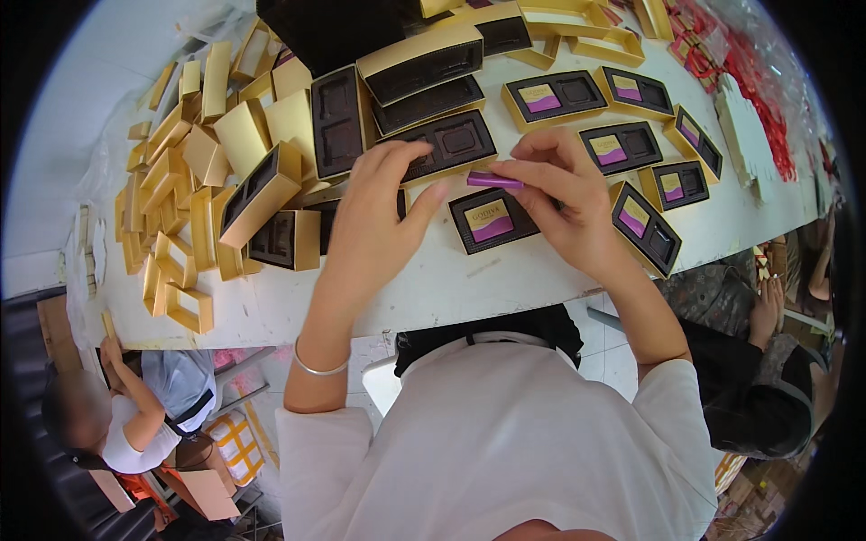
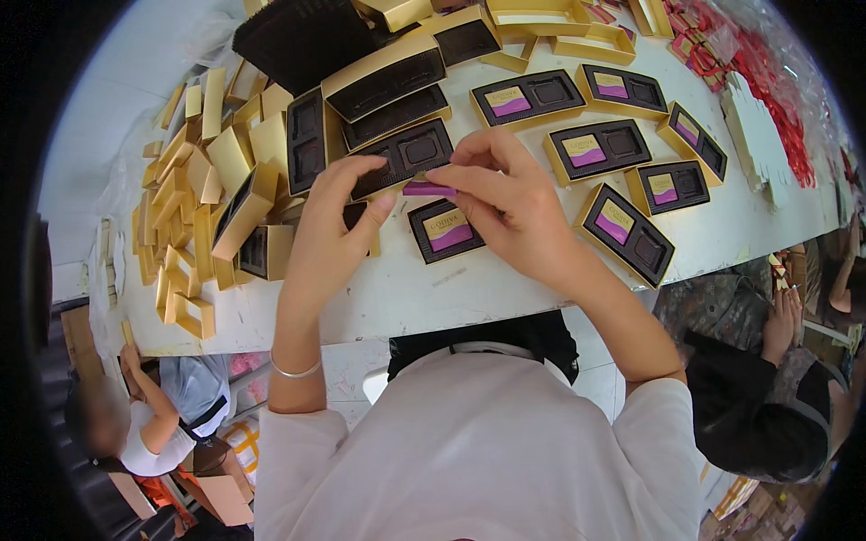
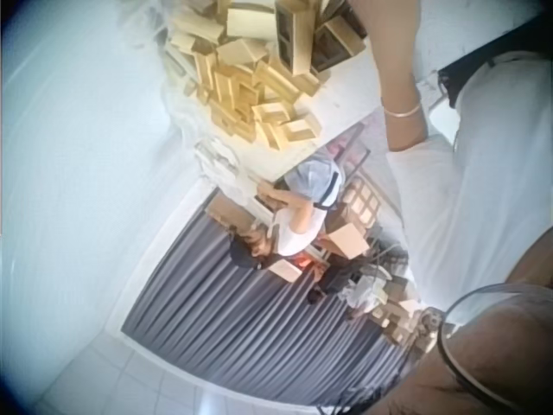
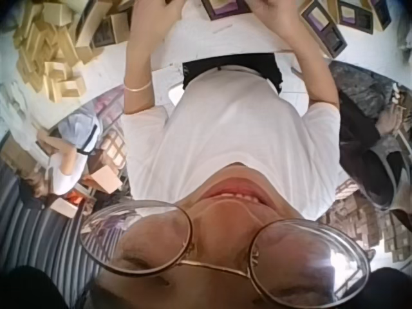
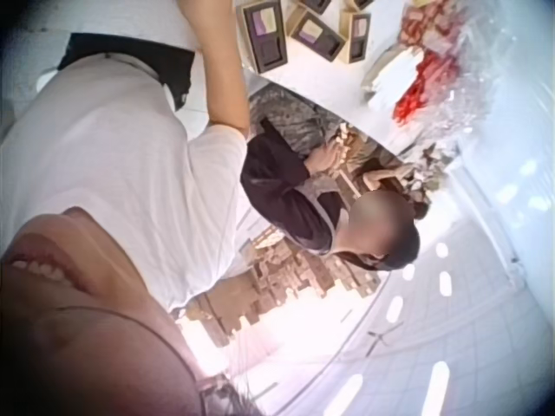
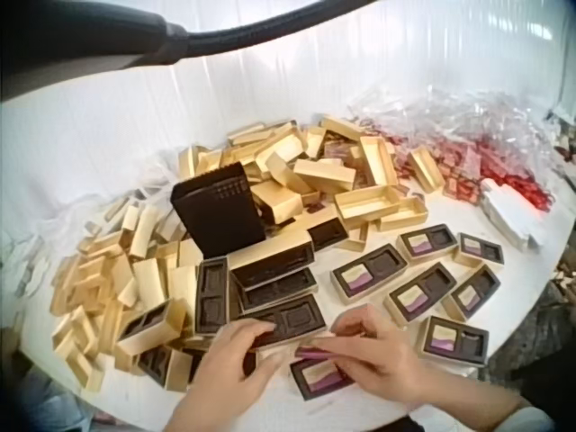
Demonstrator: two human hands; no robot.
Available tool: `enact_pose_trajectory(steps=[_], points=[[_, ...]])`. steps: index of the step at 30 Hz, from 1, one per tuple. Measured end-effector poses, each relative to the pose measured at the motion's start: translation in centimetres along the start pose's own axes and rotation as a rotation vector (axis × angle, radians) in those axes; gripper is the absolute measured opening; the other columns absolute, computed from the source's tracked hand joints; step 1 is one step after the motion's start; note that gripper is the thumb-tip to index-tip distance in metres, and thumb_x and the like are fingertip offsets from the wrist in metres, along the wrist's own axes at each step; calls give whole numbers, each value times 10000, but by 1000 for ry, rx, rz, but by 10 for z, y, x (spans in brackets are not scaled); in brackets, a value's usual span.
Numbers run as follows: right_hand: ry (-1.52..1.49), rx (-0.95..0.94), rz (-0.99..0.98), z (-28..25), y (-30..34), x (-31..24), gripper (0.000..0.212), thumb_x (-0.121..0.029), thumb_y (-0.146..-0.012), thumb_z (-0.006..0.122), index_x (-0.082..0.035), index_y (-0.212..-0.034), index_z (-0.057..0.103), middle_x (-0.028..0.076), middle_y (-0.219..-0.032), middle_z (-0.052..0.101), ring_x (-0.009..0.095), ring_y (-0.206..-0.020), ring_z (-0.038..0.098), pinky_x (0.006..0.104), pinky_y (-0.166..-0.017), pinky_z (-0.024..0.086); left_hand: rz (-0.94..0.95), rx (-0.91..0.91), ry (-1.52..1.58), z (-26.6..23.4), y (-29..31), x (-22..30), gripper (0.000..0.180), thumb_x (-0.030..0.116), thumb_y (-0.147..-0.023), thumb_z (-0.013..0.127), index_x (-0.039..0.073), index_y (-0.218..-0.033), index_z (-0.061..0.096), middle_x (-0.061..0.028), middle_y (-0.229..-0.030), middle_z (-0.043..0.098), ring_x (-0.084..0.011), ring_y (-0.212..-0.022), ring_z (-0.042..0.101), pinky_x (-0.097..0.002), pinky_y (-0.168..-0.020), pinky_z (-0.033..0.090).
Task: The person assembles makeup compacts by placing small colored inserts into black trays and then into gold boxes. They repeatedly pick up inserts, place them into trays, and arrange the finished units on the table.
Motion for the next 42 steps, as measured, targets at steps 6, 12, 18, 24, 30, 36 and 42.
enact_pose_trajectory(steps=[6, 12, 18, 24, 30, 36, 42], points=[[216, -38, -115, 5, -12, 0, 196, 63, -724, 634, 1, -909, 623, 109, -896, 556, 260, -753, 563, 319, -635, 474, -22, 148, -452, -7, 4, -12, 528, 284, -772, 688, 5, -1187, 518, -150, -1180, 504, -311, -1099, 495, -400, -858, 437], [213, -158, -175, 38, -36, 2, 156, 30, -720, 610, 16, -874, 615, 122, -875, 548, 294, -787, 566, 358, -657, 483, -149, 44, -305, 2, -7, -22, 617, 204, -734, 729, 36, -1268, 470, -138, -1151, 498, -299, -963, 551, -373, -812, 466], [279, -315, -209, 40, -26, 22, 129, -29, -736, 626, 5, -860, 637, 119, -860, 535, 287, -810, 555, 357, -705, 478, -115, -6, 53, 25, -12, -10, 669, 46, -686, 749, 54, -1288, 459, -90, -1005, 478, -176, -766, 508, -282, -743, 471], [335, -353, -243, 25, -21, 36, 132, -94, -724, 674, -53, -850, 668, 75, -867, 541, 248, -817, 544, 348, -703, 458, -72, -76, 71, 32, -20, -1, 607, 48, -693, 740, 34, -1250, 500, -90, -1020, 476, -178, -776, 512, -287, -753, 473], [442, -410, -24, 47, -34, 54, 183, -52, -670, 646, -119, -838, 612, 46, -824, 536, 245, -839, 560, 407, -656, 393, -28, -129, 121, 36, -29, -8, 450, 78, -741, 704, 6, -1158, 551, -98, -1048, 479, -174, -690, 510, -283, -656, 461], [200, -248, 0, -6, -53, 57, 108, -74, -771, 598, -46, -876, 589, 81, -860, 548, 230, -796, 573, 348, -685, 453, 16, -10, -171, 24, -36, 10, 369, 106, -753, 697, 48, -1094, 569, -66, -1029, 491, -153, -589, 442, -252, -563, 400], [474, 338, 197, -199, -54, 162, 188, -56, -830, 590, -18, -1012, 619, 100, -943, 625, 196, -818, 620, 295, -715, 509, 67, 126, 180, -12, -48, 55, 317, 122, -754, 686, 80, -1058, 605, -61, -1052, 492, -102, -563, 403, -215, -539, 375]])
Point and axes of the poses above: each hand's wrist, its own y-axis away from the middle knuckle, its own z-axis out of the palm, x = y × z, the point moved 7 cm from there along -y, towards the middle knuckle
